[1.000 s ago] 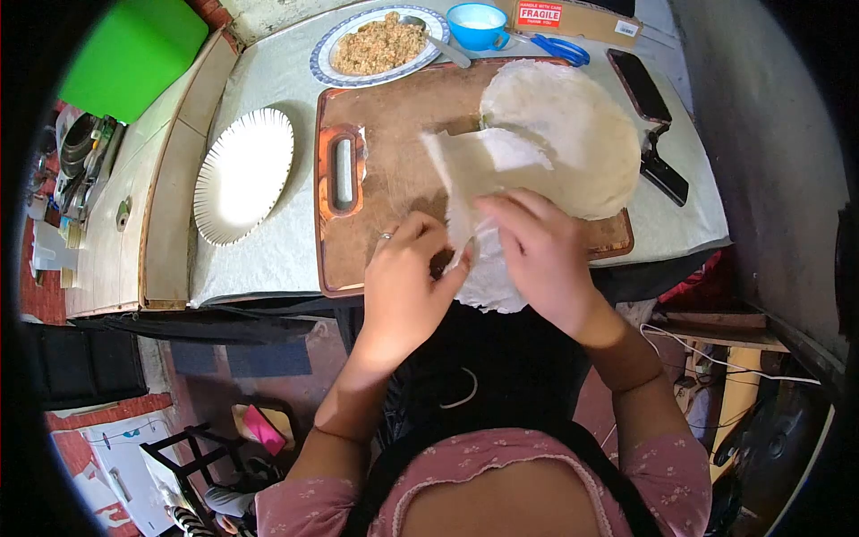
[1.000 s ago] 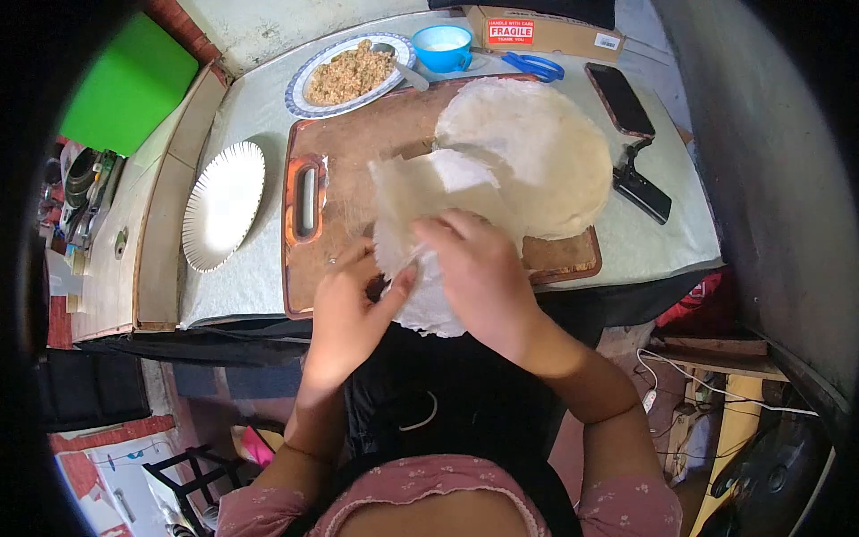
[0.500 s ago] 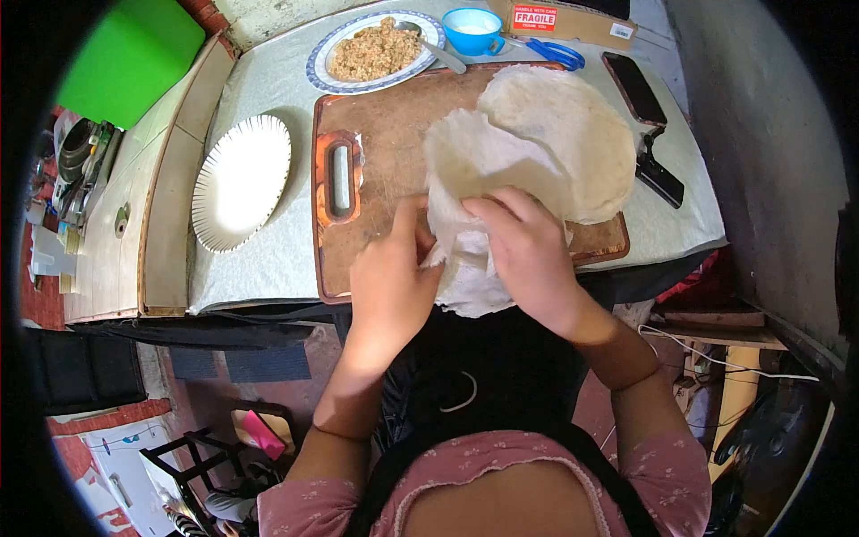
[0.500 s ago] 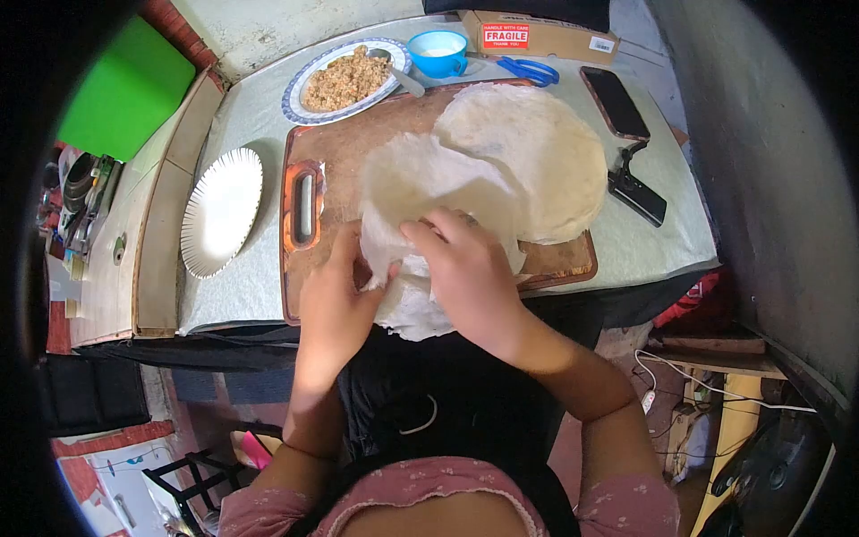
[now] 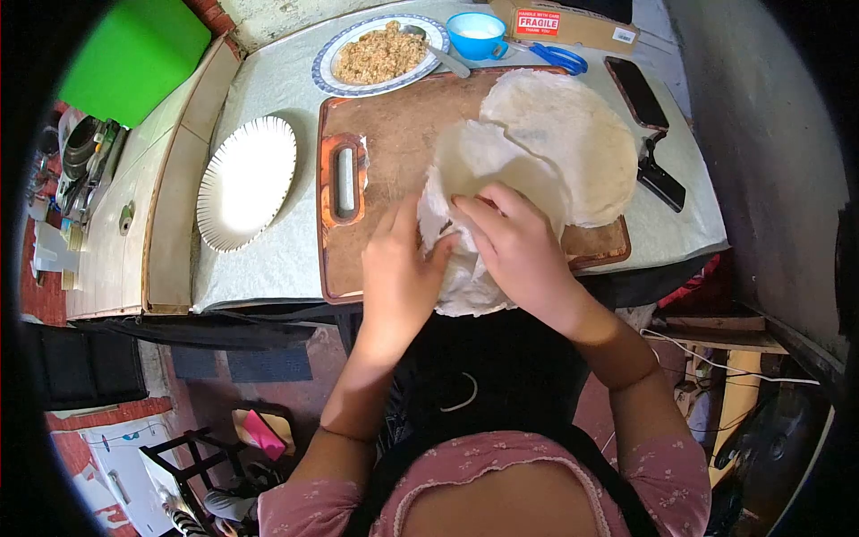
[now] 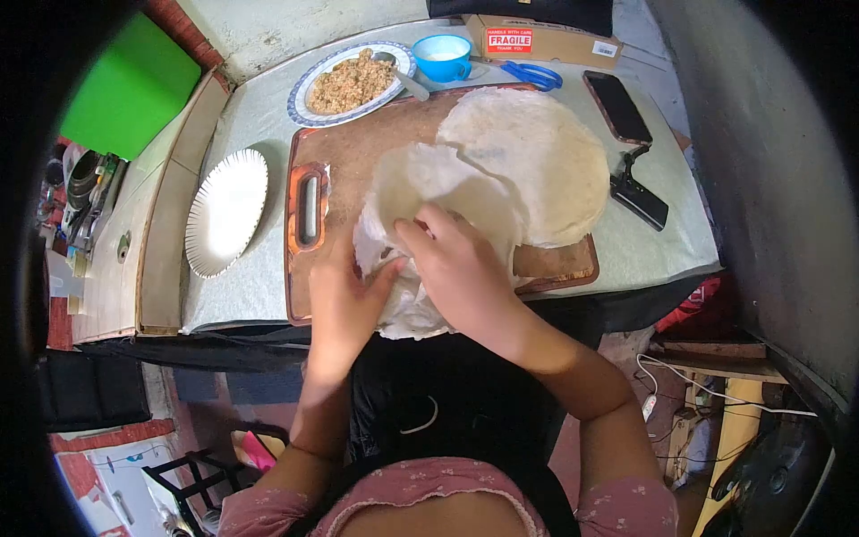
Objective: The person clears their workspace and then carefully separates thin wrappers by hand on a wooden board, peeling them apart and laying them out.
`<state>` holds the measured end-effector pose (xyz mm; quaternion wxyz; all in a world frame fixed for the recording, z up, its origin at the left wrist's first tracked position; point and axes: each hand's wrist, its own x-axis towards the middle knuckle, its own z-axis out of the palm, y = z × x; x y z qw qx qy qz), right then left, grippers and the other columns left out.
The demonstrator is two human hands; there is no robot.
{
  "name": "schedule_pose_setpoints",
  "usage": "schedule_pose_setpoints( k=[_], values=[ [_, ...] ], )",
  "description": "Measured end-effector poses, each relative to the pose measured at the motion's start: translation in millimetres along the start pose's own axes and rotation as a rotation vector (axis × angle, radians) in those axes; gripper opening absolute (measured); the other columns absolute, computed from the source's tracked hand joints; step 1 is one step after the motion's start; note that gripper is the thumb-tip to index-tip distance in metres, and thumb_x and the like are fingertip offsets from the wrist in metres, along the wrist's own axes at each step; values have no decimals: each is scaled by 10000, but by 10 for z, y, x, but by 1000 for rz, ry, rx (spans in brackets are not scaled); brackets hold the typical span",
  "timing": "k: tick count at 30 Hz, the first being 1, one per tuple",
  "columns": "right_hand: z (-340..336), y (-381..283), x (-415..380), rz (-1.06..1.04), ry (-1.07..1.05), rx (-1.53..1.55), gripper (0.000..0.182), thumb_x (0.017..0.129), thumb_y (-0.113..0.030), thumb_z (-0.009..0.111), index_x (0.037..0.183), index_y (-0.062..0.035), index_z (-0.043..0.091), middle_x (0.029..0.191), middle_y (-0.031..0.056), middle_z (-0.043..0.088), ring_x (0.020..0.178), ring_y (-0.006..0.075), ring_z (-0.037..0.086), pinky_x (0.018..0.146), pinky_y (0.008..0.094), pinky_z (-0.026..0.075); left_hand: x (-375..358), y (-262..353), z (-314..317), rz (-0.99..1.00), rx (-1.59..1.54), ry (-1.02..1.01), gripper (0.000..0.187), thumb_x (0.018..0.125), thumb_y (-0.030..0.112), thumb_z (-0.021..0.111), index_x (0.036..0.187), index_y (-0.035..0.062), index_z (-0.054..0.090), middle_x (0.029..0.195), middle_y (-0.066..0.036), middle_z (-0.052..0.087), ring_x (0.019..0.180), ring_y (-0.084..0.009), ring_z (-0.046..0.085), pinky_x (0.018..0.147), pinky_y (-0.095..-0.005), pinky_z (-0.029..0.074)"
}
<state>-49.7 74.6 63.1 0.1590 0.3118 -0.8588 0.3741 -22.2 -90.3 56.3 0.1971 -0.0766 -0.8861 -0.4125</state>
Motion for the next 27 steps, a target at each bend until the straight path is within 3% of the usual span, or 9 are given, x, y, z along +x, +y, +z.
schedule_pose_setpoints(
  k=[2, 3, 4, 7, 12, 16, 22, 27],
  values=[
    [50, -53, 31, 17, 43, -32, 310, 772, 61, 646, 1080, 21, 647, 1000, 179, 602, 902, 361, 618, 768, 412, 508, 62, -24, 80, 216, 30, 148, 587, 770, -23, 715, 1321, 81, 543, 866, -255, 662, 764, -401, 687, 625, -416, 529],
    [90, -65, 56, 11, 97, -57, 305, 779, 56, 648, 1083, 22, 647, 991, 182, 610, 897, 366, 622, 762, 416, 509, 60, 234, -9, -66, -50, 22, 588, 779, -36, 704, 1329, 86, 535, 880, -256, 656, 777, -413, 677, 644, -427, 529],
    [104, -61, 77, 4, 151, -83, 301, 786, 50, 650, 1085, 22, 648, 982, 184, 617, 893, 371, 625, 757, 421, 509, 66, 264, -23, -78, -51, 13, 592, 778, -40, 705, 1331, 84, 534, 867, -241, 653, 756, -389, 677, 636, -412, 525],
    [30, -20, 107, 12, -7, -46, 292, 790, 33, 658, 1082, 22, 658, 937, 188, 638, 857, 380, 639, 725, 419, 517, 78, 237, -56, -129, -80, -1, 607, 772, -43, 713, 1337, 85, 529, 817, -195, 637, 685, -305, 659, 614, -366, 512],
    [-27, -7, 139, 18, -35, 78, 222, 826, 28, 642, 1046, 26, 672, 894, 190, 656, 808, 372, 660, 700, 405, 528, 56, -97, -36, -140, -200, -32, 651, 752, -15, 753, 1349, 99, 521, 766, -139, 599, 603, -163, 556, 583, -283, 476],
    [12, 3, 139, -33, -23, 119, 252, 833, 2, 589, 1083, 10, 623, 867, 213, 646, 826, 416, 644, 716, 475, 518, 46, -6, -3, -75, -115, 20, 701, 744, -3, 765, 1378, 120, 492, 764, -172, 636, 591, -227, 628, 580, -328, 503],
    [45, -40, 133, 61, -93, 107, 360, 811, 33, 579, 1170, 10, 565, 822, 234, 646, 784, 427, 650, 707, 513, 507, 84, 152, -13, -92, 45, 43, 738, 741, -7, 750, 1404, 142, 463, 736, -194, 655, 590, -312, 675, 572, -387, 518],
    [53, -32, 115, 79, -25, 17, 292, 837, 38, 582, 1126, 0, 604, 896, 218, 666, 840, 401, 654, 735, 459, 519, 126, 140, -82, -170, -59, 5, 716, 743, -52, 694, 1397, 139, 472, 722, -209, 648, 610, -351, 666, 569, -424, 500]
  ],
)
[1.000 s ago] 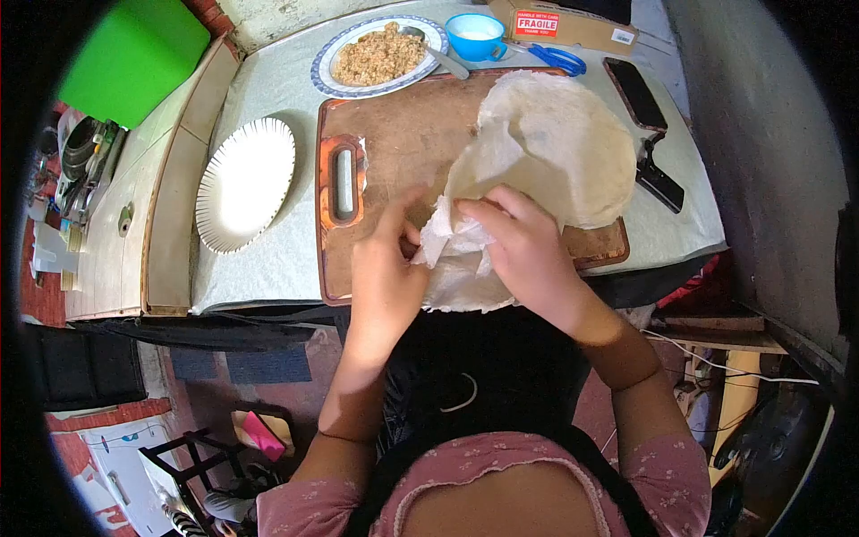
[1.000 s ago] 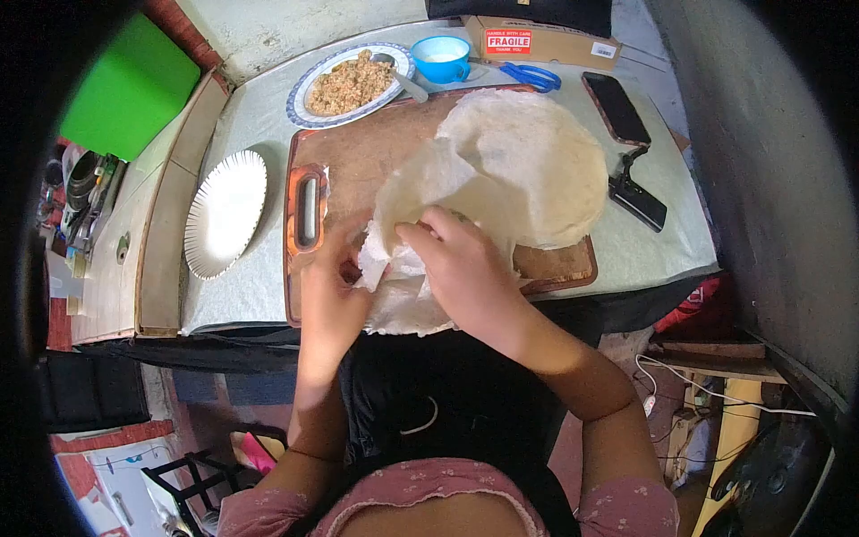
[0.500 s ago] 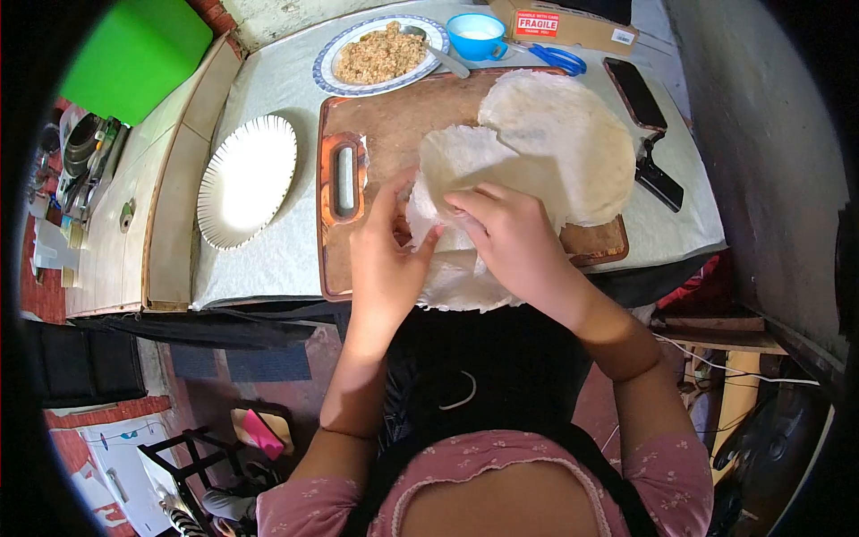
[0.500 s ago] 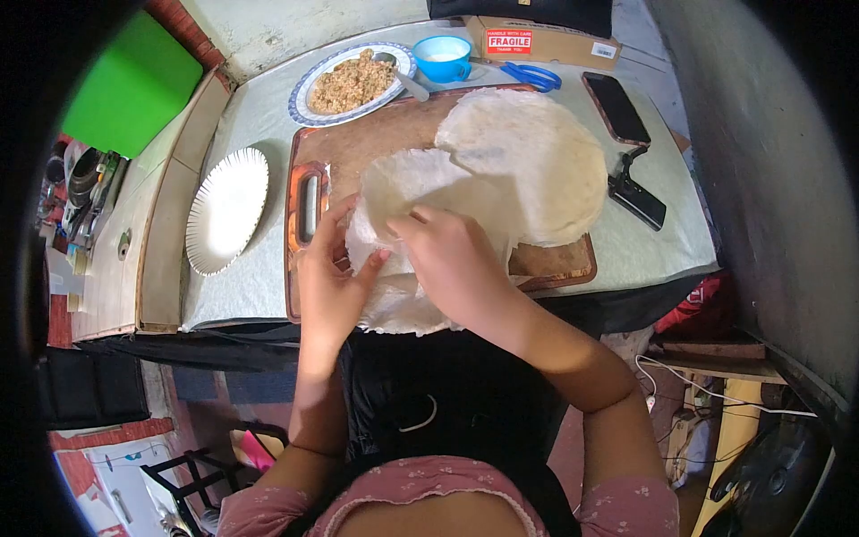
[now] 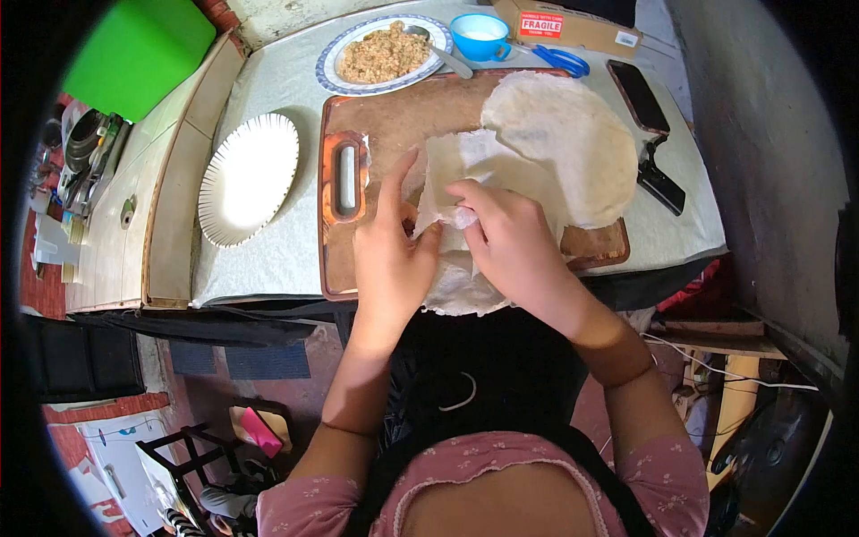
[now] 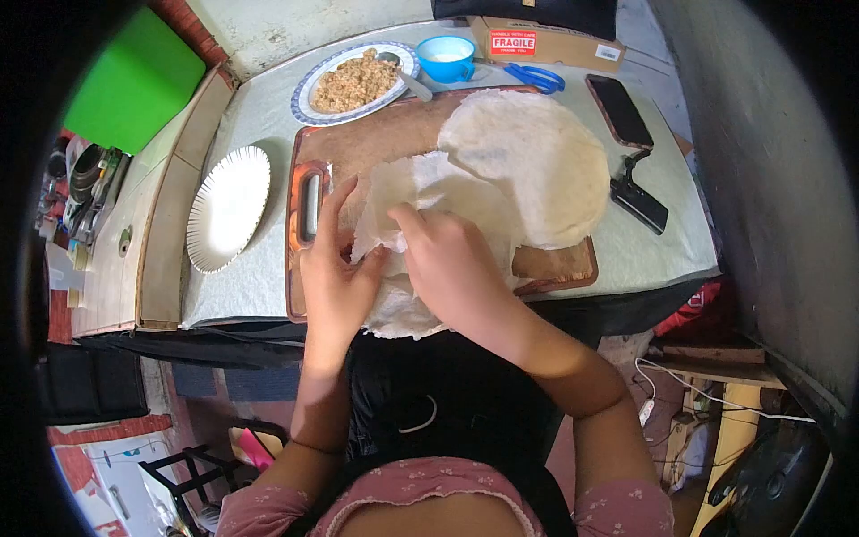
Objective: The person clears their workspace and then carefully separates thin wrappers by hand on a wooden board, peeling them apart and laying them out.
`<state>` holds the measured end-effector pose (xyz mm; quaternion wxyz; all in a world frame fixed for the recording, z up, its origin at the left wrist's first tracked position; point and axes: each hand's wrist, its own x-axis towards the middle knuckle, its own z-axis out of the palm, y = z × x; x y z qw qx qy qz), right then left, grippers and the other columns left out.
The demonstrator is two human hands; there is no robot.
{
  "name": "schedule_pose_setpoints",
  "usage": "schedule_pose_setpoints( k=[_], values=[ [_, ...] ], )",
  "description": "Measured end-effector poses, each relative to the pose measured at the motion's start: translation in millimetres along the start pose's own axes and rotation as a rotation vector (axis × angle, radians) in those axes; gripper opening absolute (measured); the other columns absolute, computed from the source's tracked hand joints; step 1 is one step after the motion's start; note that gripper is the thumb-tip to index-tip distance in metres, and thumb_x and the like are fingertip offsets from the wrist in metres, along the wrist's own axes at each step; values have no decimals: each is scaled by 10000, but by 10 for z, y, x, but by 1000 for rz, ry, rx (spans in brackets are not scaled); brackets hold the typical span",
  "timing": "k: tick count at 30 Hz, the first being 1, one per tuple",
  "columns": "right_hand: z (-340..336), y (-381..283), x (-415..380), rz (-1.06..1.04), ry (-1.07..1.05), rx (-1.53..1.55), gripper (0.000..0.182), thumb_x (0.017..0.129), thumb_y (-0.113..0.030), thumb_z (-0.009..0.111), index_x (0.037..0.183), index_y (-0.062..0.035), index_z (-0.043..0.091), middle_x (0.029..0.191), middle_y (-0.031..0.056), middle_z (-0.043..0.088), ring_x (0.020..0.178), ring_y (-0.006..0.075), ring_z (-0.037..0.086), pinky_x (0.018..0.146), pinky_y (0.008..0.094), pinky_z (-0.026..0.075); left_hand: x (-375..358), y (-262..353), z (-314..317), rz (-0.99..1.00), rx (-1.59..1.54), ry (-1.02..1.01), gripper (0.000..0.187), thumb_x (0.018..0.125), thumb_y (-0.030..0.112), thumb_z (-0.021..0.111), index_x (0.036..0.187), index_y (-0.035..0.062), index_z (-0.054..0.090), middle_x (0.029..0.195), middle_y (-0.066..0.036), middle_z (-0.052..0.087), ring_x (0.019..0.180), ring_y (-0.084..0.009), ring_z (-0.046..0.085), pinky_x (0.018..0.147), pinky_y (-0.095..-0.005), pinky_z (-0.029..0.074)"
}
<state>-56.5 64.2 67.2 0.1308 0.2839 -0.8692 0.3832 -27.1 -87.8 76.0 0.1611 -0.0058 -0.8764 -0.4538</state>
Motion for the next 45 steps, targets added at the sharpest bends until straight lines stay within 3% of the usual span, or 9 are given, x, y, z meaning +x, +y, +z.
schedule_pose_setpoints(
  k=[6, 9, 16, 25, 29, 34, 35, 38, 45],
  values=[
    [107, 34, -53, -12, 95, -4, 222, 825, 10, 602, 1045, 6, 629, 874, 201, 649, 815, 400, 636, 733, 476, 509, -19, -39, 80, 21, 75, -2, 707, 732, -47, 696, 1384, 127, 484, 768, -234, 647, 679, -387, 668, 599, -453, 504],
    [144, 11, -40, -34, 108, 18, 151, 848, -55, 624, 993, -13, 631, 850, 184, 643, 795, 396, 635, 707, 479, 507, -12, -95, 149, 198, 122, 122, 696, 746, -42, 693, 1385, 137, 485, 745, -231, 646, 689, -386, 679, 612, -449, 521],
    [62, -14, 8, -5, 43, -124, 132, 895, -195, 636, 887, -63, 626, 826, 140, 650, 780, 366, 646, 646, 462, 505, -1, -34, 132, 131, 72, 97, 676, 767, -54, 680, 1390, 121, 484, 698, -227, 632, 607, -380, 653, 594, -415, 521],
    [-227, -77, -60, 194, -228, 239, 521, 797, 11, 663, 1286, -34, 492, 934, 180, 630, 853, 330, 651, 714, 410, 520, 93, -86, 21, 157, -96, 23, 695, 781, -15, 717, 1415, 97, 456, 819, -202, 675, 639, -254, 664, 632, -351, 519],
    [-143, -50, -55, 188, 134, 351, 478, 808, 63, 607, 1259, -21, 471, 1072, 175, 535, 892, 292, 594, 711, 362, 518, 17, 86, 106, 35, -428, 214, 595, 815, 23, 736, 1361, 56, 503, 889, -121, 711, 767, -169, 675, 686, -293, 524],
    [-19, 7, -80, 61, 341, 279, 433, 809, 51, 631, 1213, -41, 505, 1097, 139, 489, 780, 279, 594, 676, 349, 526, -202, -141, 21, -181, -436, -226, 277, 908, 71, 677, 1161, -26, 621, 935, -71, 697, 791, -82, 608, 695, -237, 486],
    [-1, 0, -96, 18, 350, 234, 435, 806, 47, 638, 1216, -39, 519, 1098, 140, 506, 769, 283, 607, 674, 357, 532, -208, -177, 40, -190, -477, -184, 264, 926, 82, 656, 1165, -23, 620, 944, -63, 695, 801, -77, 604, 695, -238, 484],
    [-96, 71, -66, -446, 118, 8, 458, 796, 25, 655, 1238, -49, 565, 1087, 118, 573, 789, 299, 650, 694, 389, 545, -157, -290, 84, -178, -646, -126, 236, 995, 132, 570, 1178, -8, 622, 1002, -30, 685, 874, -76, 600, 739, -251, 486],
    [-164, 72, -53, -222, -104, 7, 293, 848, -23, 626, 1140, -40, 640, 1036, 124, 616, 897, 315, 652, 766, 393, 530, 30, -345, 48, -224, -828, -285, 239, 1009, 172, 564, 1163, 6, 638, 1043, -15, 671, 930, -74, 593, 816, -250, 476]
  ],
)
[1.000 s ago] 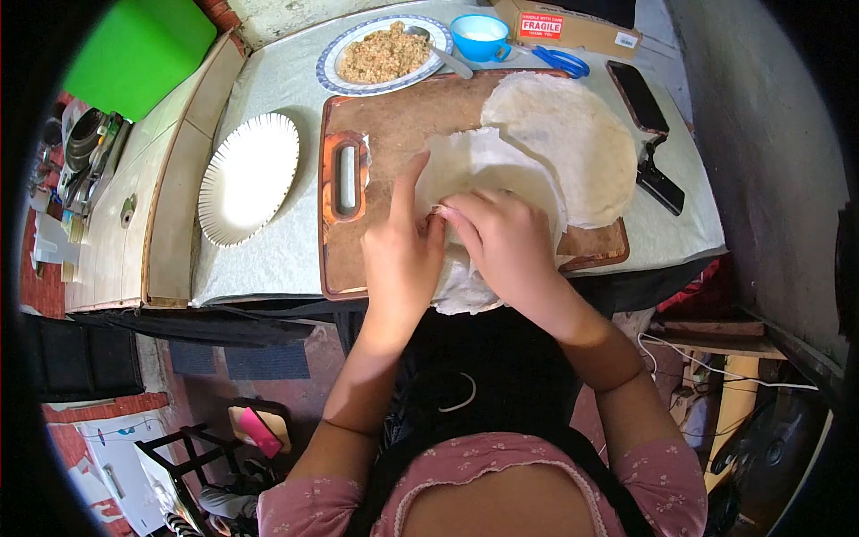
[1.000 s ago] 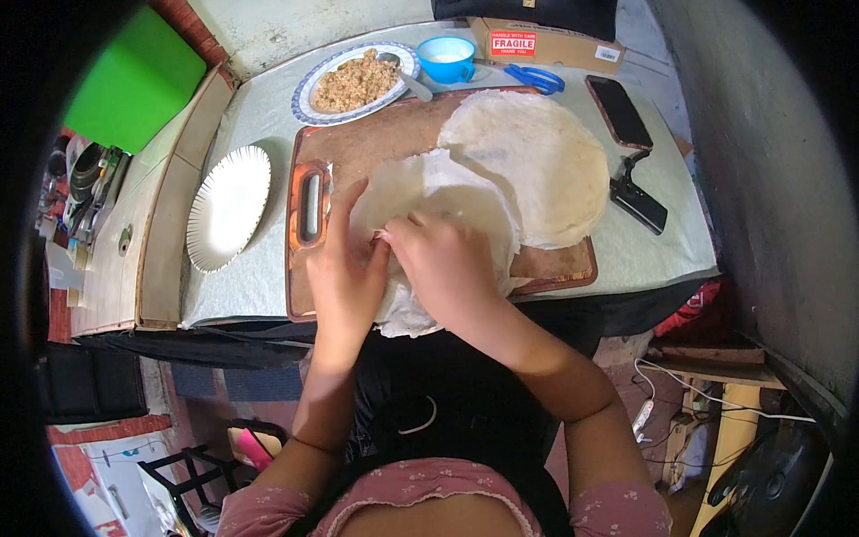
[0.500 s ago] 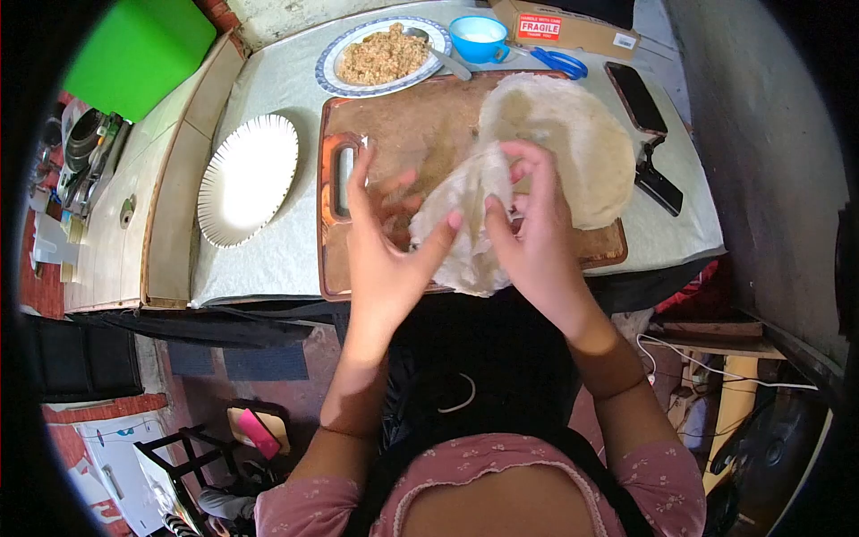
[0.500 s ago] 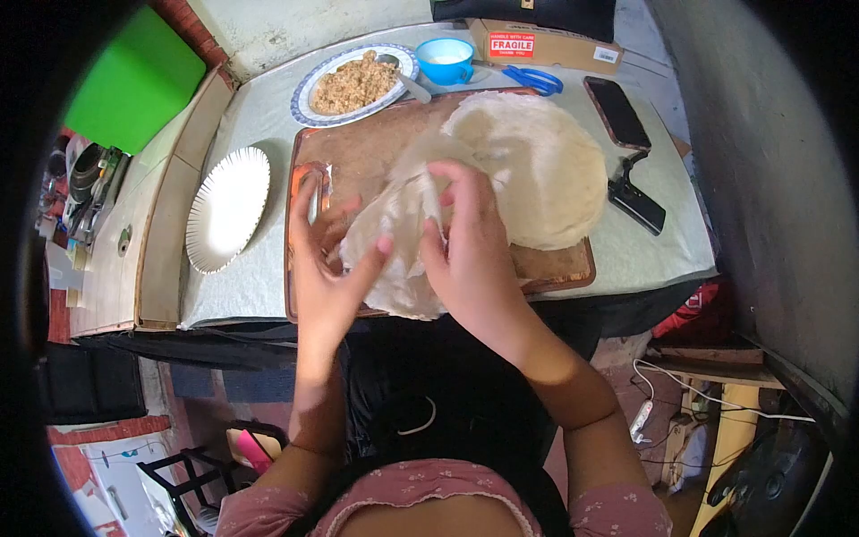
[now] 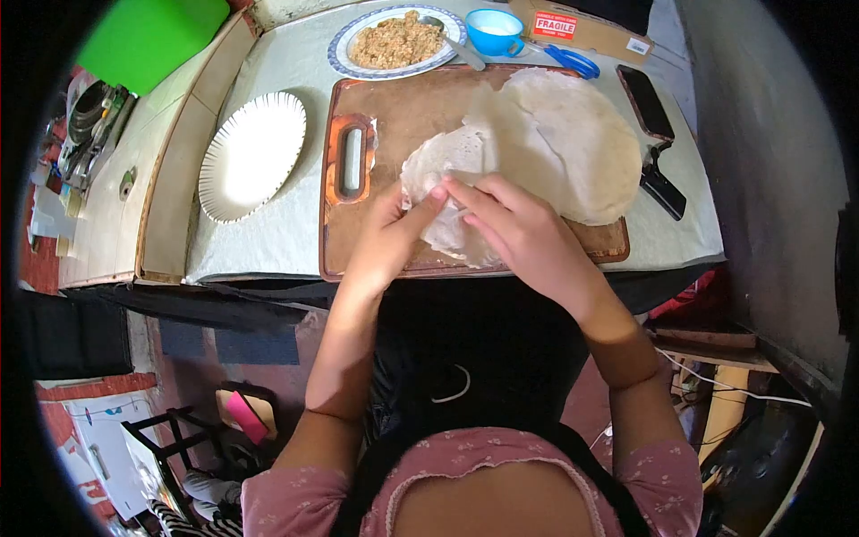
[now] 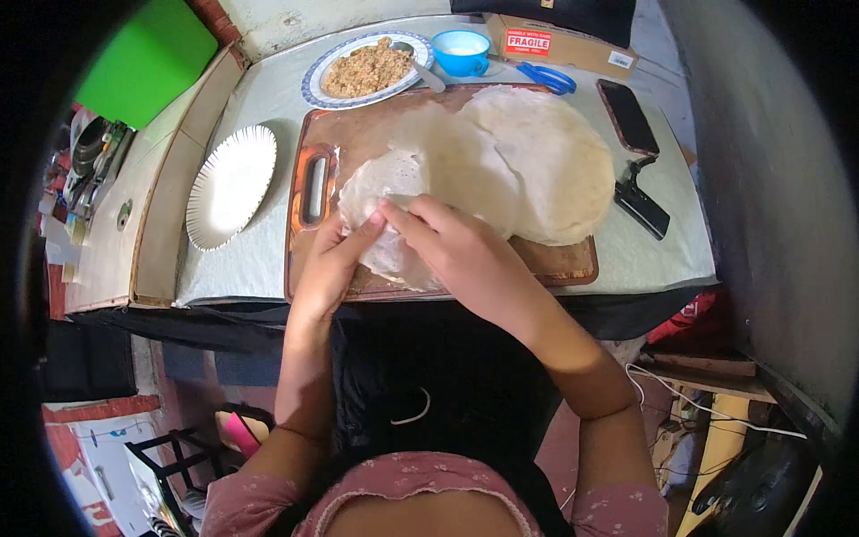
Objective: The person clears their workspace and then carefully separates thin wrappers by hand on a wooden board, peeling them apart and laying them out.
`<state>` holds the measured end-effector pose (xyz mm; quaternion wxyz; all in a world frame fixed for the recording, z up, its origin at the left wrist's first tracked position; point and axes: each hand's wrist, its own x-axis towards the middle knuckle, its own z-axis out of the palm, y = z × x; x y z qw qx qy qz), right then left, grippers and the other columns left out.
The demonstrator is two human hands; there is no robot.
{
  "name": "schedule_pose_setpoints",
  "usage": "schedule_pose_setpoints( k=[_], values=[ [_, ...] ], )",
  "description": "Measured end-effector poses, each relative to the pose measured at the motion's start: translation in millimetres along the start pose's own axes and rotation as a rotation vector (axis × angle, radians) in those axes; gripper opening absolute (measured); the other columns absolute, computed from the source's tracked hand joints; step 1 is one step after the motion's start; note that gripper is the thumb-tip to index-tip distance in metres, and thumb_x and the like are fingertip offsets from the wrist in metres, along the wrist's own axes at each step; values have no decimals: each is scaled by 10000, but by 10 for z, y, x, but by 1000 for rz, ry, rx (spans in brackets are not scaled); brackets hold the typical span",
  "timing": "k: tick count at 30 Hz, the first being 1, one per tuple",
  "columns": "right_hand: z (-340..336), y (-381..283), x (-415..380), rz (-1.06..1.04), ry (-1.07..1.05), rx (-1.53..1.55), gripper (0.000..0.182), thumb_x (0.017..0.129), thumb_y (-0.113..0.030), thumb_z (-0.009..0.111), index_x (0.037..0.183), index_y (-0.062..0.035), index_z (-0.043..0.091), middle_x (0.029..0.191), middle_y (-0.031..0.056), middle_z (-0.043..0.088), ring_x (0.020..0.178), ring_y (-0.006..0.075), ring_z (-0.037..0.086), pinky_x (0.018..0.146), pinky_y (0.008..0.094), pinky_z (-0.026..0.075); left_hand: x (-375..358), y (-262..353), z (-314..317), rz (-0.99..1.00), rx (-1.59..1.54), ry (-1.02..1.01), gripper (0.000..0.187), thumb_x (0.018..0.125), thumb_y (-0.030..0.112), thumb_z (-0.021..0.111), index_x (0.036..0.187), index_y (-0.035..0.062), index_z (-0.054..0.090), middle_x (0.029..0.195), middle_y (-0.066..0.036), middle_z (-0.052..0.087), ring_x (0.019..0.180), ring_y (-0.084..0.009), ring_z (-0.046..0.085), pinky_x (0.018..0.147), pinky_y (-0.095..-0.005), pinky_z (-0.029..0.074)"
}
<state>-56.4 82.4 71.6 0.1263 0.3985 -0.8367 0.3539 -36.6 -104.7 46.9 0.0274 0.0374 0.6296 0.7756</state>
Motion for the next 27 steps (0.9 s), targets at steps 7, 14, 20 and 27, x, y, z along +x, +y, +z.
schedule_pose_setpoints(
  k=[7, 14, 20, 27],
  values=[
    [-290, 98, 85, -153, -108, -17, 278, 831, 25, 665, 1107, -4, 654, 942, 132, 614, 841, 281, 644, 724, 355, 521, 55, 90, -206, 227, 559, 287, 324, 991, 230, 610, 1135, -60, 630, 849, -76, 702, 785, -89, 621, 683, -274, 497],
    [-172, 11, 75, -48, -198, 51, 290, 804, -6, 694, 1092, -18, 667, 936, 137, 603, 828, 290, 635, 731, 378, 516, 124, 56, -217, 269, 435, 236, 210, 967, 167, 646, 1060, -20, 623, 809, -33, 652, 732, -55, 568, 626, -212, 453],
    [-75, 46, 73, -53, -89, -137, 214, 826, -49, 648, 1037, -37, 687, 884, 112, 587, 796, 301, 641, 684, 389, 516, -21, -97, 223, 227, 110, 301, 423, 909, 113, 705, 1233, -6, 461, 1034, -113, 660, 964, -129, 625, 795, -263, 505],
    [-81, 156, -139, -144, 21, 14, 241, 792, 3, 687, 1023, -45, 736, 885, 101, 678, 731, 256, 667, 643, 339, 526, 148, -34, -190, 235, 353, 185, 511, 873, 23, 698, 1311, -20, 438, 1064, -159, 658, 1026, -177, 620, 862, -301, 495]
  ],
)
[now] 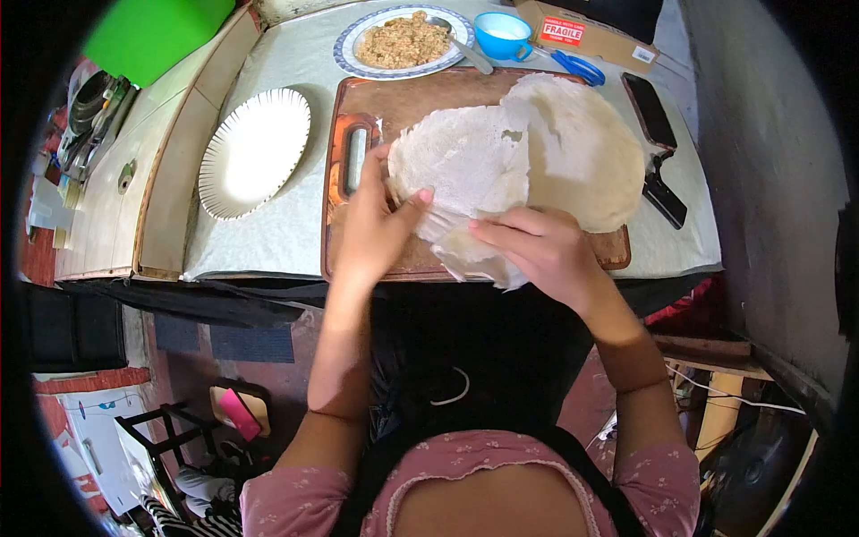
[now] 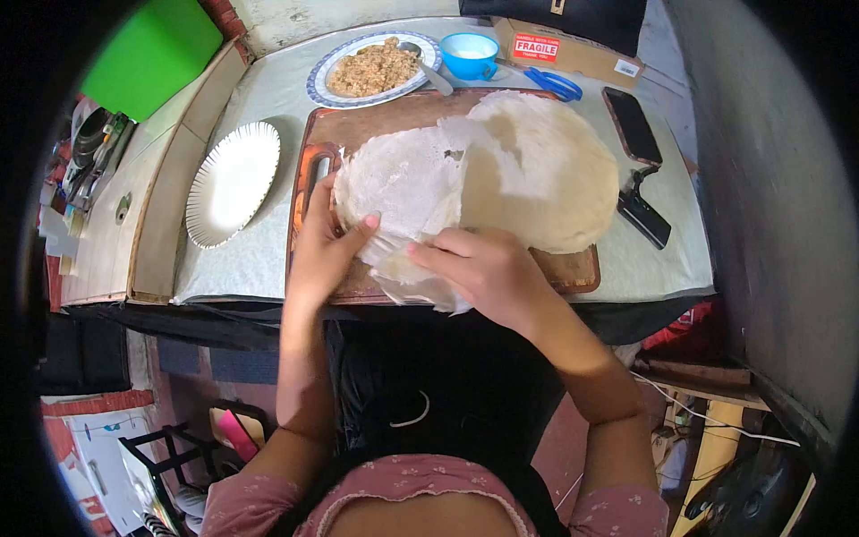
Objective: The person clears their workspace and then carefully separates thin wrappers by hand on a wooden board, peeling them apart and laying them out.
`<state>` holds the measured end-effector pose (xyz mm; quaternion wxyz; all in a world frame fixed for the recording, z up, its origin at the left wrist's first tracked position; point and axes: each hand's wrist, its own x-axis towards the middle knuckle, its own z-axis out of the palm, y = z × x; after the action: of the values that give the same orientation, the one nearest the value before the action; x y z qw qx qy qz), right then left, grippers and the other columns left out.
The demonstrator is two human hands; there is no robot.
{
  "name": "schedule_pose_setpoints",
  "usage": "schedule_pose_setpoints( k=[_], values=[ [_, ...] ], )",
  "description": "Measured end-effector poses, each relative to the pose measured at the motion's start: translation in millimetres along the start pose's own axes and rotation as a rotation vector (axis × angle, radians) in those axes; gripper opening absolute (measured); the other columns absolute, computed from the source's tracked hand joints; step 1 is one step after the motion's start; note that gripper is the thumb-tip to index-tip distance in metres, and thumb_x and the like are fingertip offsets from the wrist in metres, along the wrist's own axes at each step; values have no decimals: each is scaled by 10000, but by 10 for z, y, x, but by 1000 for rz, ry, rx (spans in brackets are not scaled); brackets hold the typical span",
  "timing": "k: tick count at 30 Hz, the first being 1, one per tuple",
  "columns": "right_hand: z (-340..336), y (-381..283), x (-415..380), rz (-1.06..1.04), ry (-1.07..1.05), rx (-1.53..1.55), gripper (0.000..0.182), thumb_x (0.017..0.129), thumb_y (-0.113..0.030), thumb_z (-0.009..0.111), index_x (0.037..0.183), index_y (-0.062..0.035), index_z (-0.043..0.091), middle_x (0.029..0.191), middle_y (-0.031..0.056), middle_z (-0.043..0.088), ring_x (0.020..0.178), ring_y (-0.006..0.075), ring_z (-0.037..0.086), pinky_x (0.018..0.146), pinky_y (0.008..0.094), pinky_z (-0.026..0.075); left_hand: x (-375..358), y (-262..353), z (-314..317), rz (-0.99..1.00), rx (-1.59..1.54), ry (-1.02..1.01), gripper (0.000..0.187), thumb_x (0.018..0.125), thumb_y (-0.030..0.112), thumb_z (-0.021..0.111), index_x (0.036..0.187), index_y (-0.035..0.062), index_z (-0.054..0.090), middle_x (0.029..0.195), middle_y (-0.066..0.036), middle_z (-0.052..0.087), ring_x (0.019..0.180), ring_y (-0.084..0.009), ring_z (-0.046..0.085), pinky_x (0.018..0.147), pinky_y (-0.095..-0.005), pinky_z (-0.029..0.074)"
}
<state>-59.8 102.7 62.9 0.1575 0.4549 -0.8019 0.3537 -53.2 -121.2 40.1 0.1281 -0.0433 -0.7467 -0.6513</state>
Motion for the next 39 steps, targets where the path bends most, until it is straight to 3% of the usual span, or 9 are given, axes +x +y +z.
schedule_pose_setpoints(
  k=[8, 11, 18, 24, 27, 30, 33, 36, 39],
  values=[
    [-38, -240, 64, 288, -16, -75, 295, 782, 21, 701, 1073, -31, 719, 975, 122, 701, 839, 277, 695, 714, 351, 556, 46, 66, 173, 119, 170, 5, 481, 892, 49, 690, 1319, 22, 471, 999, -140, 684, 851, -135, 639, 677, -272, 493],
    [110, -204, -6, 265, -75, -55, 316, 781, 41, 684, 1088, -31, 707, 1039, 125, 694, 891, 281, 694, 755, 359, 559, -17, 112, 244, -80, -49, -14, 545, 867, 35, 708, 1338, 5, 437, 1046, -177, 679, 923, -157, 650, 737, -281, 511],
    [213, -77, -55, 139, 136, 10, 227, 784, 70, 658, 997, 1, 696, 1055, 122, 698, 938, 276, 695, 820, 344, 562, -284, 15, 344, 91, 140, 52, 947, 772, -56, 749, 1501, -4, 147, 1372, -293, 470, 1235, -316, 543, 1031, -380, 441],
    [127, 2, -234, 88, 63, 58, 140, 799, 66, 672, 931, 23, 692, 1043, 111, 710, 954, 250, 706, 815, 333, 572, -152, 131, 94, 132, 374, 37, 976, 770, -70, 751, 1522, 24, 137, 1362, -289, 470, 1212, -292, 558, 1005, -371, 466],
    [42, 22, -304, 35, 24, 26, 129, 806, 32, 691, 934, 17, 695, 1044, 101, 710, 934, 244, 708, 792, 332, 574, -111, 218, 38, -97, -11, -45, 983, 767, -75, 755, 1530, 41, 146, 1351, -267, 484, 1180, -258, 578, 967, -332, 488],
    [42, 36, -309, -3, 49, 8, 145, 811, -4, 692, 956, -5, 698, 1044, 90, 704, 894, 253, 706, 756, 341, 572, -114, 177, 38, 62, 290, -38, 989, 779, -72, 748, 1538, 52, 126, 1340, -247, 495, 1129, -251, 602, 872, -305, 528],
    [59, 11, -263, 26, 102, 17, 153, 798, 7, 696, 950, -6, 696, 1052, 91, 702, 917, 255, 701, 773, 338, 568, -173, 207, 162, 103, 116, 60, 865, 791, -22, 734, 1512, 79, 265, 1342, -264, 495, 1241, -316, 535, 953, -393, 487],
    [71, 31, -198, 54, 121, 57, 169, 781, 21, 699, 948, -4, 692, 1061, 93, 701, 939, 257, 696, 790, 337, 563, -226, 273, 114, 440, 651, 154, 556, 797, 66, 714, 1328, 136, 564, 1386, -225, 492, 1387, -378, 373, 1101, -521, 318],
    [51, 29, -162, 79, 127, 112, 182, 769, 32, 703, 946, -5, 690, 1069, 92, 701, 949, 253, 694, 798, 336, 560, -253, 329, -27, 477, 703, -144, 261, 780, 123, 696, 1034, 176, 728, 1416, -149, 499, 1462, -386, 220, 1176, -552, 101]
  ],
)
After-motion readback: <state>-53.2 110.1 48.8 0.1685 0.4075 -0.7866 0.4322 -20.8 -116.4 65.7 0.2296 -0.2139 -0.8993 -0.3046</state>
